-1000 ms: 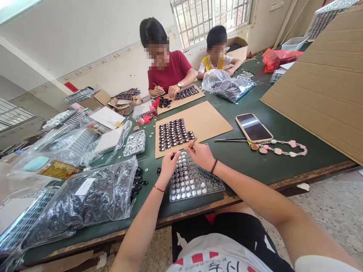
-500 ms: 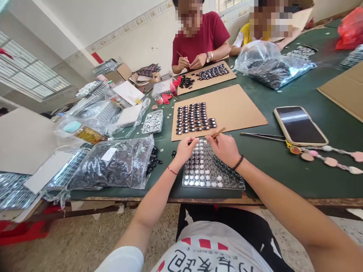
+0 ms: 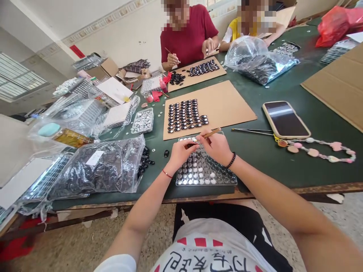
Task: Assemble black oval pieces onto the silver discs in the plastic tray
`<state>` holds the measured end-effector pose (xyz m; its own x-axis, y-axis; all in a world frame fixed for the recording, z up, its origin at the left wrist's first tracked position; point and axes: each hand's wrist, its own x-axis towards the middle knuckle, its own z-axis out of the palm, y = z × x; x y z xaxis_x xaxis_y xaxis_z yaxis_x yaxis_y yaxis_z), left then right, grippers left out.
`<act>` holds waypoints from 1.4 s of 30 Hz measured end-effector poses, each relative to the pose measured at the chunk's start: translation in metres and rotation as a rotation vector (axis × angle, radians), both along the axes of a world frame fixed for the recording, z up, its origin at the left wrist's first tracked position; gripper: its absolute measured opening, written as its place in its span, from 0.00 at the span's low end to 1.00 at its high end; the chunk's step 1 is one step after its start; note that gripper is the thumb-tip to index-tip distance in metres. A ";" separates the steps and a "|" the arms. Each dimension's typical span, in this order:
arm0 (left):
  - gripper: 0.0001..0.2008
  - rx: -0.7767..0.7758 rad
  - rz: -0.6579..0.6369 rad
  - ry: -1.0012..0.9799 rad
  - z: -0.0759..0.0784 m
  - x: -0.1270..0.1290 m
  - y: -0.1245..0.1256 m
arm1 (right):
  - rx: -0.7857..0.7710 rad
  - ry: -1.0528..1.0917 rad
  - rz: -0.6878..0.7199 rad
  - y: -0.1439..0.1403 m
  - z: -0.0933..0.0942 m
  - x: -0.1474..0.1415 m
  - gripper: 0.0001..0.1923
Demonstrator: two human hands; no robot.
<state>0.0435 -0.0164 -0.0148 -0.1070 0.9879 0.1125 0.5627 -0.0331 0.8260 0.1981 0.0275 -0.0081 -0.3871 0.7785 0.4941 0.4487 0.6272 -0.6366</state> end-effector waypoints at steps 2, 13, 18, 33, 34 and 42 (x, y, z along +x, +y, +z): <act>0.12 -0.018 0.016 -0.057 -0.001 -0.001 0.001 | 0.005 -0.023 0.010 0.000 -0.001 -0.001 0.17; 0.15 -0.139 -0.055 -0.317 0.000 -0.002 0.005 | 0.131 -0.118 0.054 -0.001 -0.004 -0.003 0.16; 0.15 -0.185 -0.066 -0.425 0.006 -0.001 0.005 | 0.183 -0.072 0.082 0.001 -0.004 -0.005 0.14; 0.17 0.026 -0.046 -0.311 0.005 0.001 0.003 | -0.298 0.455 0.056 0.000 0.000 -0.007 0.13; 0.17 0.033 -0.041 -0.307 0.006 0.001 0.002 | -0.313 0.483 0.063 0.000 0.001 -0.007 0.13; 0.17 0.090 -0.027 -0.288 0.009 0.000 -0.001 | -0.375 0.590 0.083 -0.002 0.005 -0.007 0.14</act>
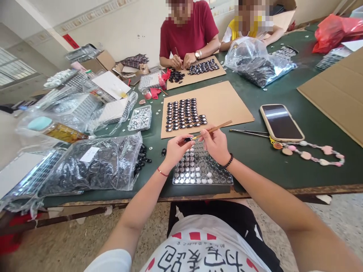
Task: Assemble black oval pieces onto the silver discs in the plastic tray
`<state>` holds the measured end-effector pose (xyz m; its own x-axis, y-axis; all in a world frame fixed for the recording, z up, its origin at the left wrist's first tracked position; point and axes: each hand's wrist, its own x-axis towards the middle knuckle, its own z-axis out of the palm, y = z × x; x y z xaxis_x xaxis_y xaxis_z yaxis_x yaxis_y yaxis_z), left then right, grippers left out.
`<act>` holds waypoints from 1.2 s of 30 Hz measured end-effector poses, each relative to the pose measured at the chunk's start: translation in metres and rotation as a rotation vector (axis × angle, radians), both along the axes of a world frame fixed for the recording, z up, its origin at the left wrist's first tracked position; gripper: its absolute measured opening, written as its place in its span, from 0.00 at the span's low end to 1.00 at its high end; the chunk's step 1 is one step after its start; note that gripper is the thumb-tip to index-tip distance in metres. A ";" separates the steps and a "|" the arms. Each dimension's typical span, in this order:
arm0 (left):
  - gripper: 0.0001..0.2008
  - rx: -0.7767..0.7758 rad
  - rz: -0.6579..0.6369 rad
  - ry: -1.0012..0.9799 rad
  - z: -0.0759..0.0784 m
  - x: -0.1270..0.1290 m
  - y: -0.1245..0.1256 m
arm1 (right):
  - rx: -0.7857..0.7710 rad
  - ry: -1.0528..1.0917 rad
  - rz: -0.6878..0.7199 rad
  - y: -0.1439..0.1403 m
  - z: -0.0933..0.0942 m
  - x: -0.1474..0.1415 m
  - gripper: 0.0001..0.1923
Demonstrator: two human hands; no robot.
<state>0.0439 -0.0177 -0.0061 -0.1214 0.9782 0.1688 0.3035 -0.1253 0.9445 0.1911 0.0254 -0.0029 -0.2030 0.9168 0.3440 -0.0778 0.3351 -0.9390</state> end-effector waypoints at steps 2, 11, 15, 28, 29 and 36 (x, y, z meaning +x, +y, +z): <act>0.17 0.017 0.008 0.030 0.001 0.000 -0.001 | -0.013 0.025 0.006 0.001 0.000 0.000 0.15; 0.16 0.059 0.078 0.172 0.011 0.006 -0.007 | 0.053 -0.082 -0.047 -0.002 0.002 0.005 0.14; 0.15 0.075 0.097 0.187 0.014 0.010 -0.011 | -0.028 0.007 0.020 -0.001 0.003 0.005 0.14; 0.17 0.013 0.194 0.064 -0.001 0.015 -0.010 | 0.030 0.033 -0.027 0.000 0.005 0.008 0.14; 0.17 0.010 0.226 0.082 -0.001 0.009 -0.009 | 0.036 0.044 -0.060 0.001 0.007 0.009 0.14; 0.19 0.039 0.632 0.468 0.033 -0.101 0.030 | 0.042 0.042 -0.064 0.005 0.012 0.011 0.14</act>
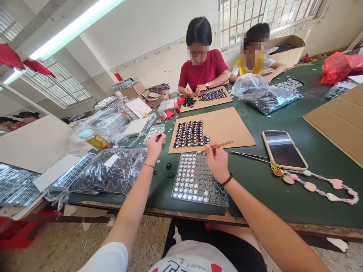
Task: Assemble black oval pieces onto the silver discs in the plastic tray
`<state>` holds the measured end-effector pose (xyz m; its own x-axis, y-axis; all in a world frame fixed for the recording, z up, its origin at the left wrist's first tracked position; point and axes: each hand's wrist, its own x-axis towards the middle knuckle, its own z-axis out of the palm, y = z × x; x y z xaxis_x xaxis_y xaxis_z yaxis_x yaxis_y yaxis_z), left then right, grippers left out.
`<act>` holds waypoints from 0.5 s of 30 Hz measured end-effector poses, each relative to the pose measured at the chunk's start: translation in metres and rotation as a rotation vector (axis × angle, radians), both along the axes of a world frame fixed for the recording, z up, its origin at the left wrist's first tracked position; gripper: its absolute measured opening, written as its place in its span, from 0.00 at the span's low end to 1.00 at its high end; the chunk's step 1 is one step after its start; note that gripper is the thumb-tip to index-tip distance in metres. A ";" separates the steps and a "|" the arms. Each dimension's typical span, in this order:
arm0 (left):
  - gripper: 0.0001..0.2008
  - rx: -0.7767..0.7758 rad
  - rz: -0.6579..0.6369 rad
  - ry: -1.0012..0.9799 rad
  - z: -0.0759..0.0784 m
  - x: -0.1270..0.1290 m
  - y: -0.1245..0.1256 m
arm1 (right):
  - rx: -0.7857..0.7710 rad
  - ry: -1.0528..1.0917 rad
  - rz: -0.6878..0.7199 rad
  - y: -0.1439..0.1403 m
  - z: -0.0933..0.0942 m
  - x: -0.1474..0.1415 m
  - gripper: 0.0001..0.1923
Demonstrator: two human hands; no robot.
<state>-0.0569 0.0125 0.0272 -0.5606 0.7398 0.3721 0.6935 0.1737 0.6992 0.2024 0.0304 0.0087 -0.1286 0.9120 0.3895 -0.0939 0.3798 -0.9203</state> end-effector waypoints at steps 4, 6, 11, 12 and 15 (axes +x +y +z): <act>0.15 -0.115 0.168 0.149 0.027 -0.061 0.019 | 0.028 -0.060 -0.045 0.004 -0.006 -0.002 0.14; 0.13 -0.113 0.168 0.168 0.033 -0.070 0.019 | 0.035 -0.073 -0.067 0.007 -0.008 -0.001 0.14; 0.13 -0.068 0.045 0.150 0.018 -0.018 0.006 | 0.066 -0.092 -0.057 0.008 -0.011 -0.001 0.14; 0.13 -0.037 -0.077 0.009 0.010 0.002 0.003 | 0.073 -0.100 -0.048 0.006 -0.011 -0.001 0.14; 0.13 -0.118 -0.450 -0.381 -0.019 0.061 -0.009 | 0.151 -0.196 -0.037 0.001 -0.010 -0.002 0.13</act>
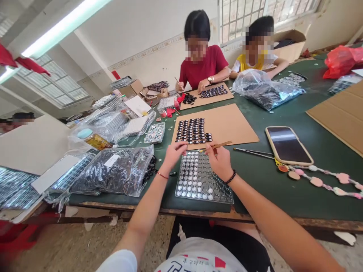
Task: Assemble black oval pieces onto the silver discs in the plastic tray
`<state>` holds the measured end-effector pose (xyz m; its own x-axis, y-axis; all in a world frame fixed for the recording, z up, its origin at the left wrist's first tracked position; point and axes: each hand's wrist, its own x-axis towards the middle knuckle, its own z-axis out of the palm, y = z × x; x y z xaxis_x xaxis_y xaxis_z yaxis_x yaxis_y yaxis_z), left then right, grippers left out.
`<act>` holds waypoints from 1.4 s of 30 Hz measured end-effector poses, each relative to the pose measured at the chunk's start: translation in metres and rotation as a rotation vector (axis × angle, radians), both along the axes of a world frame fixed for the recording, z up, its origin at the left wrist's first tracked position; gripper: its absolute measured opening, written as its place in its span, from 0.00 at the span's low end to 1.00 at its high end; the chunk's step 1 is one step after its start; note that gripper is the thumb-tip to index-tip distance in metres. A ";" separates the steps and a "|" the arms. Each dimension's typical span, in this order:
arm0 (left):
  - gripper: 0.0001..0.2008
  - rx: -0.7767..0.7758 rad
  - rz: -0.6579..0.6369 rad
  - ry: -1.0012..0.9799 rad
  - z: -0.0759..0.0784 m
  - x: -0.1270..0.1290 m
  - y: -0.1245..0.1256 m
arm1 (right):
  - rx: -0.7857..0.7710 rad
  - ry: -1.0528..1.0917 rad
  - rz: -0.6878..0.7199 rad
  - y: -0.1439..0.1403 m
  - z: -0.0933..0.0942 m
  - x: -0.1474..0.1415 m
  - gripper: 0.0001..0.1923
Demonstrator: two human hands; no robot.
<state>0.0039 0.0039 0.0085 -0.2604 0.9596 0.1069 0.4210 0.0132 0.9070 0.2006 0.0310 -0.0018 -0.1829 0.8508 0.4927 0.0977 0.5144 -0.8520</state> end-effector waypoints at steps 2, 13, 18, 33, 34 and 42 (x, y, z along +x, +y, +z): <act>0.13 -0.049 -0.114 -0.093 -0.014 0.026 -0.009 | 0.098 -0.113 -0.002 -0.003 0.001 -0.001 0.14; 0.16 -0.076 -0.201 -0.071 -0.018 0.033 -0.017 | 0.280 -0.368 0.073 -0.004 -0.007 -0.005 0.14; 0.15 -0.060 -0.188 -0.059 -0.015 0.038 -0.019 | 0.267 -0.385 0.076 -0.005 -0.010 -0.006 0.15; 0.12 -0.074 -0.185 -0.237 -0.017 0.044 -0.020 | 0.320 -0.422 0.127 -0.008 -0.012 -0.007 0.12; 0.12 -0.057 -0.170 -0.246 -0.018 0.045 -0.020 | 0.315 -0.414 0.142 -0.008 -0.012 -0.007 0.12; 0.05 -0.038 -0.205 -0.290 -0.022 0.054 -0.023 | -0.312 -0.097 0.235 0.004 -0.007 -0.009 0.21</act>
<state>0.0582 -0.0190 -0.0135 -0.0767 0.9969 0.0201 0.1439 -0.0089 0.9895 0.1918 0.0351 -0.0090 -0.4233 0.8863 0.1878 0.0963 0.2501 -0.9634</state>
